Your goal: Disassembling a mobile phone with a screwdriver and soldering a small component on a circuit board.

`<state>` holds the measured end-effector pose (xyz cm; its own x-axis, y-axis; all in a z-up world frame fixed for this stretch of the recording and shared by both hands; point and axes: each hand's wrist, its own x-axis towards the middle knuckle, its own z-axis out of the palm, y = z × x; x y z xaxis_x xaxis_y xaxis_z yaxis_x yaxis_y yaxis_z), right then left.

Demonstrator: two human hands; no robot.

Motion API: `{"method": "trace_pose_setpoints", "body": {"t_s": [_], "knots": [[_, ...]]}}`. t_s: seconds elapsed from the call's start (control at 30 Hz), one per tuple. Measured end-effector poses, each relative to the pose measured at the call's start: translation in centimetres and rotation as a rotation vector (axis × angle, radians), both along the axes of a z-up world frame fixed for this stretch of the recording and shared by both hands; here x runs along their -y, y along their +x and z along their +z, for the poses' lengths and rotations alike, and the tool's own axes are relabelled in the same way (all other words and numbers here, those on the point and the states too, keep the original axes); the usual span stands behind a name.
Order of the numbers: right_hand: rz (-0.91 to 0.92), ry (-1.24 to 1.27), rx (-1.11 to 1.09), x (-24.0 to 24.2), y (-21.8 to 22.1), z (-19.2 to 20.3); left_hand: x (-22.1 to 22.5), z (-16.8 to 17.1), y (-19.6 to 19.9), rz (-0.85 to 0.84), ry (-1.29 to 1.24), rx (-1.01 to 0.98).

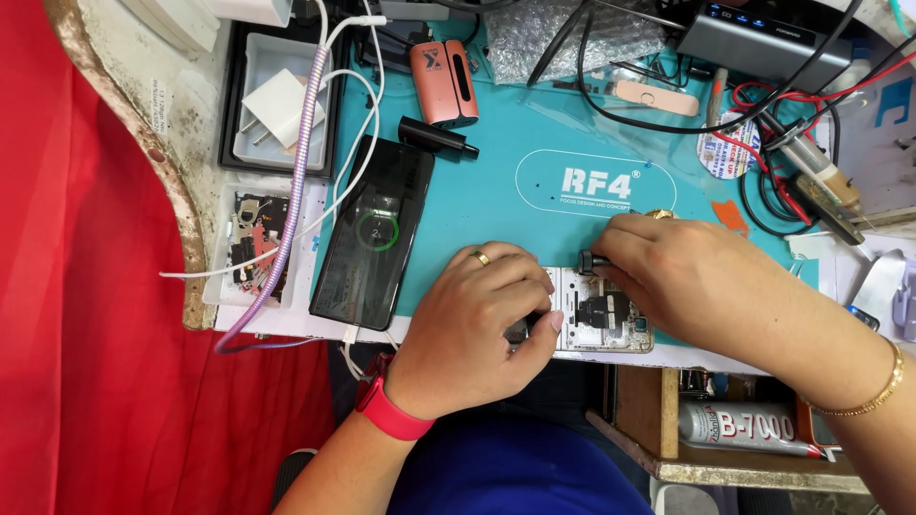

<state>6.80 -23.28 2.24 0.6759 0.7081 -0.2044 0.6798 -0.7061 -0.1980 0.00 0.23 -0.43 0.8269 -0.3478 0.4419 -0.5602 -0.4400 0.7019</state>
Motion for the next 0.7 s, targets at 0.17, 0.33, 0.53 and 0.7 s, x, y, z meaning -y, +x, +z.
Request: {"method": "trace_pose_setpoints", "body": {"t_s": [0.17,0.33,0.53,0.7], "knots": [[-0.004,-0.019,0.041,0.08,0.25,-0.35,0.00,0.01,0.00,-0.006,0.000,-0.004],[-0.042,-0.047,0.080,0.00,-0.19,-0.61,0.07,0.06,-0.01,0.000,-0.003,0.006],[-0.094,-0.032,0.008,0.30,-0.27,0.13,0.11,0.07,0.03,0.011,0.011,0.012],[-0.081,0.019,0.031,0.63,-0.28,0.06,0.10,0.01,0.04,0.007,0.014,0.000]]}}
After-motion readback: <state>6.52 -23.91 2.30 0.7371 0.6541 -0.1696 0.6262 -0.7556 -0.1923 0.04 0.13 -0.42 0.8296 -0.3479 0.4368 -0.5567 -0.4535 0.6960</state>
